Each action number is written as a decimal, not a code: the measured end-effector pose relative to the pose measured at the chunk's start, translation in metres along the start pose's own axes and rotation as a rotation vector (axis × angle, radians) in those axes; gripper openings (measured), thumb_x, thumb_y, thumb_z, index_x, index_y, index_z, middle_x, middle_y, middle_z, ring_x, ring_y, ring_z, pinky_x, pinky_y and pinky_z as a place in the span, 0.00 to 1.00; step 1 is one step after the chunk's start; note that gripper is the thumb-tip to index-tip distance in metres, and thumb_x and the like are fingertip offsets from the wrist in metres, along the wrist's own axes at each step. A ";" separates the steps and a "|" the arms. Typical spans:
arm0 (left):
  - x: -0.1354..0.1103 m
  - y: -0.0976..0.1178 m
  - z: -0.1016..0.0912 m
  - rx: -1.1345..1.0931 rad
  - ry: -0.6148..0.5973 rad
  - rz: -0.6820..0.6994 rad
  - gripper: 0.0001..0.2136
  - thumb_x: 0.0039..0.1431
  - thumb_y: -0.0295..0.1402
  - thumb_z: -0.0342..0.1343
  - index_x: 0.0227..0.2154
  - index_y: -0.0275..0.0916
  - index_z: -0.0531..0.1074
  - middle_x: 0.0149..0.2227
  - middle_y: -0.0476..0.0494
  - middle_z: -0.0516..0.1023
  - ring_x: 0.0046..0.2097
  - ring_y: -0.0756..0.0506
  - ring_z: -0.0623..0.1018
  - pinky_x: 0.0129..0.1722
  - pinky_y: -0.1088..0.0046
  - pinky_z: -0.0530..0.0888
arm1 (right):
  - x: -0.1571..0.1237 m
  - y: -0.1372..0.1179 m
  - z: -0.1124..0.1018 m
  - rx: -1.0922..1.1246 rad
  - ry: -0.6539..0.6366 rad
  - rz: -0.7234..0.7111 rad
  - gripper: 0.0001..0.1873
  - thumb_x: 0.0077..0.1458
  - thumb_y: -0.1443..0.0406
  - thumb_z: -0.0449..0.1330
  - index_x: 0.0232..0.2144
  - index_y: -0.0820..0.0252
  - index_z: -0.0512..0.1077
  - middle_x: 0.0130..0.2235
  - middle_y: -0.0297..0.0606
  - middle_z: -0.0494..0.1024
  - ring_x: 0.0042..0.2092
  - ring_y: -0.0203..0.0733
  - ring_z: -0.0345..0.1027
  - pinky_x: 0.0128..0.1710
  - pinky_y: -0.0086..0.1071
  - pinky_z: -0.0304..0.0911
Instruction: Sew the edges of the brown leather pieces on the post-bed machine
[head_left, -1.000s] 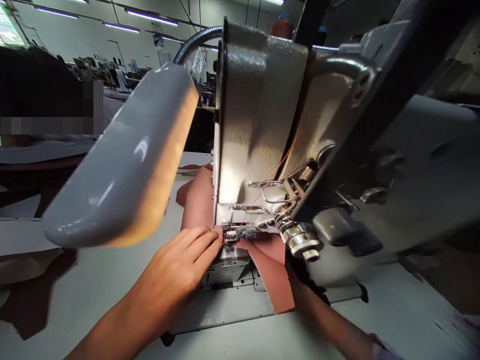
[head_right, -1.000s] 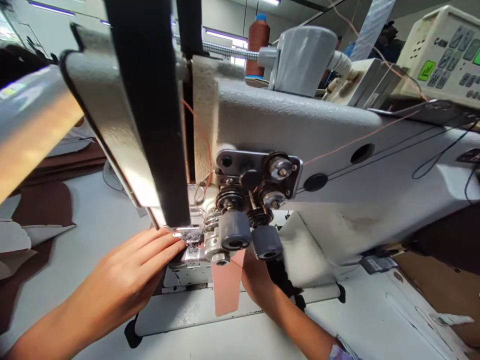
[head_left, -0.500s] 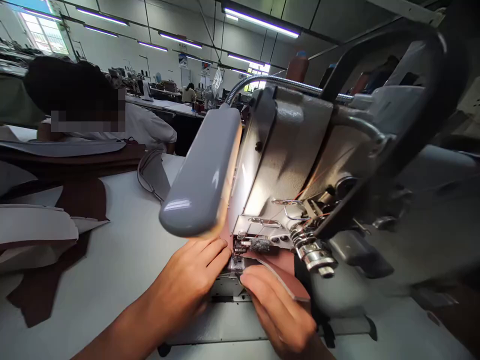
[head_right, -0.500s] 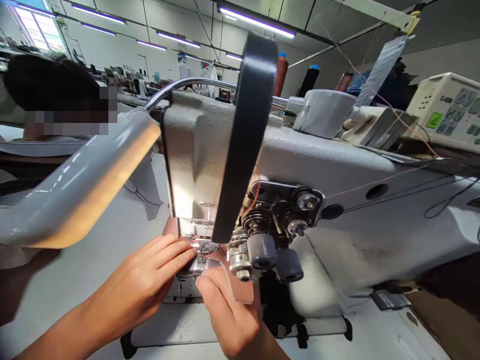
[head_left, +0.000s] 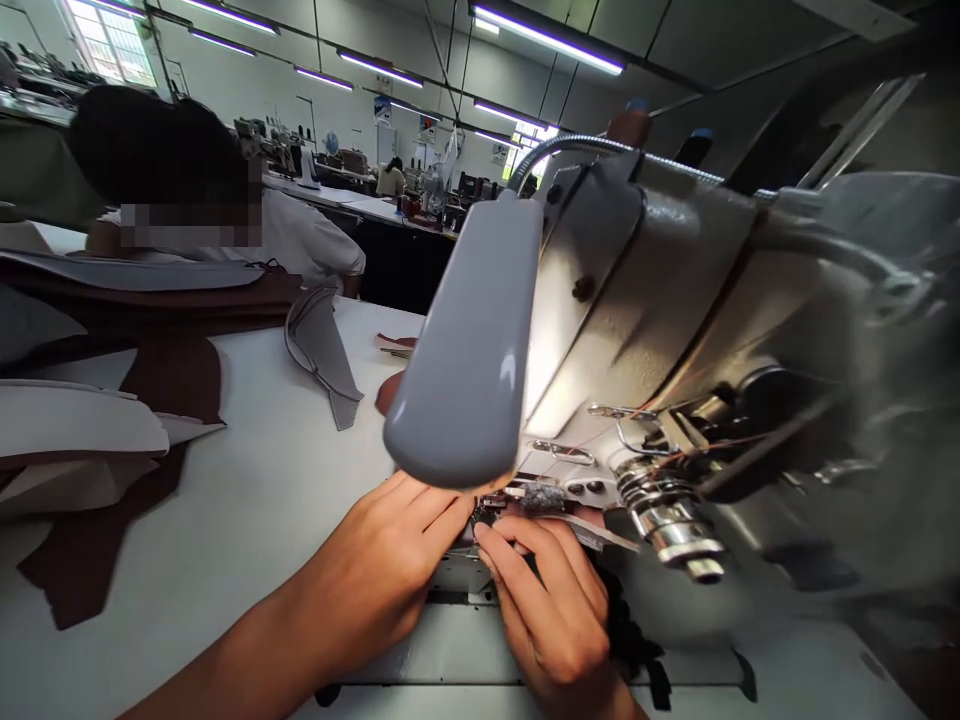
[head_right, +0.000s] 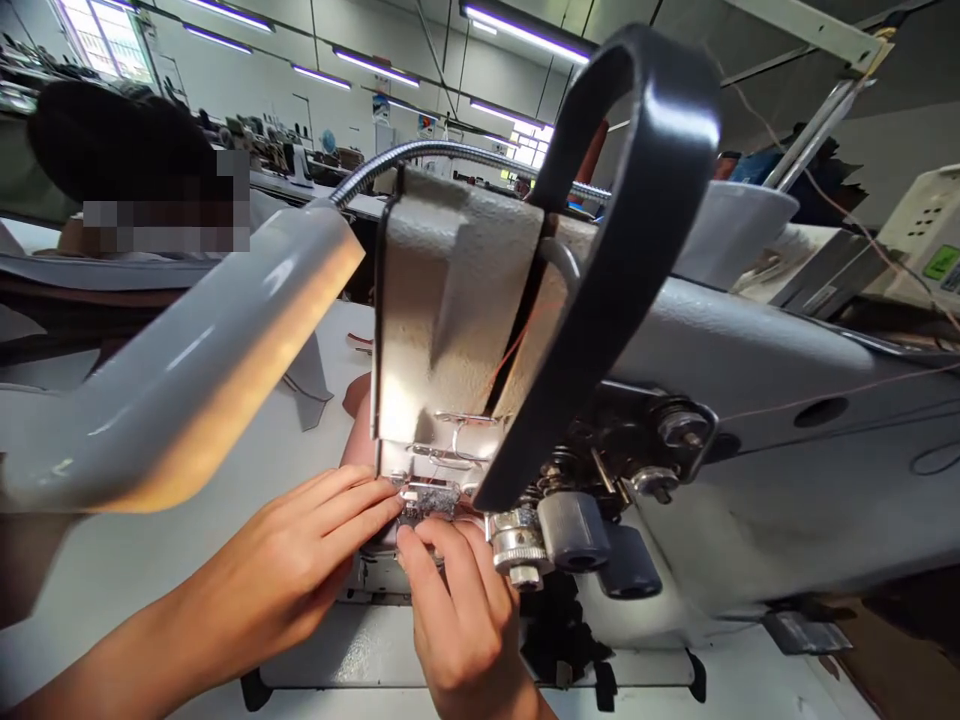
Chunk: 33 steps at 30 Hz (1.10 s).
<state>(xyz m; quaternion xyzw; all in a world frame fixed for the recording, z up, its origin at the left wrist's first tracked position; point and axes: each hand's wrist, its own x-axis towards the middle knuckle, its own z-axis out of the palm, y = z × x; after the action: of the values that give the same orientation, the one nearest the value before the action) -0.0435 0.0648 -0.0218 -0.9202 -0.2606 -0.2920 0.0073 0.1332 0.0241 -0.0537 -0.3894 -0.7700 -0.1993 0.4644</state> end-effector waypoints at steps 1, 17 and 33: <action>0.000 0.000 0.000 -0.006 -0.006 -0.002 0.27 0.44 0.14 0.43 0.49 0.36 0.64 0.47 0.41 0.71 0.49 0.43 0.69 0.47 0.65 0.71 | 0.000 0.000 0.000 -0.003 -0.007 -0.002 0.12 0.48 0.78 0.59 0.36 0.69 0.75 0.32 0.47 0.75 0.37 0.44 0.68 0.37 0.36 0.68; 0.002 -0.005 0.001 -0.019 -0.120 -0.033 0.25 0.45 0.16 0.44 0.48 0.36 0.62 0.41 0.41 0.71 0.49 0.41 0.67 0.47 0.63 0.68 | -0.008 0.004 0.000 -0.096 -0.037 -0.048 0.13 0.50 0.76 0.58 0.40 0.67 0.76 0.36 0.46 0.76 0.40 0.46 0.71 0.39 0.36 0.68; -0.007 -0.007 0.005 0.086 0.098 0.064 0.25 0.45 0.14 0.41 0.48 0.34 0.65 0.49 0.40 0.71 0.52 0.44 0.69 0.49 0.66 0.69 | -0.020 0.002 -0.006 0.124 0.015 -0.090 0.16 0.50 0.78 0.50 0.34 0.68 0.76 0.31 0.43 0.76 0.34 0.40 0.67 0.33 0.33 0.67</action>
<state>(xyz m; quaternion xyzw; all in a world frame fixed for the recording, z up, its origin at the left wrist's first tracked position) -0.0484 0.0682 -0.0308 -0.9115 -0.2426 -0.3249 0.0690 0.1433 0.0136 -0.0680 -0.3233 -0.7940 -0.1747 0.4842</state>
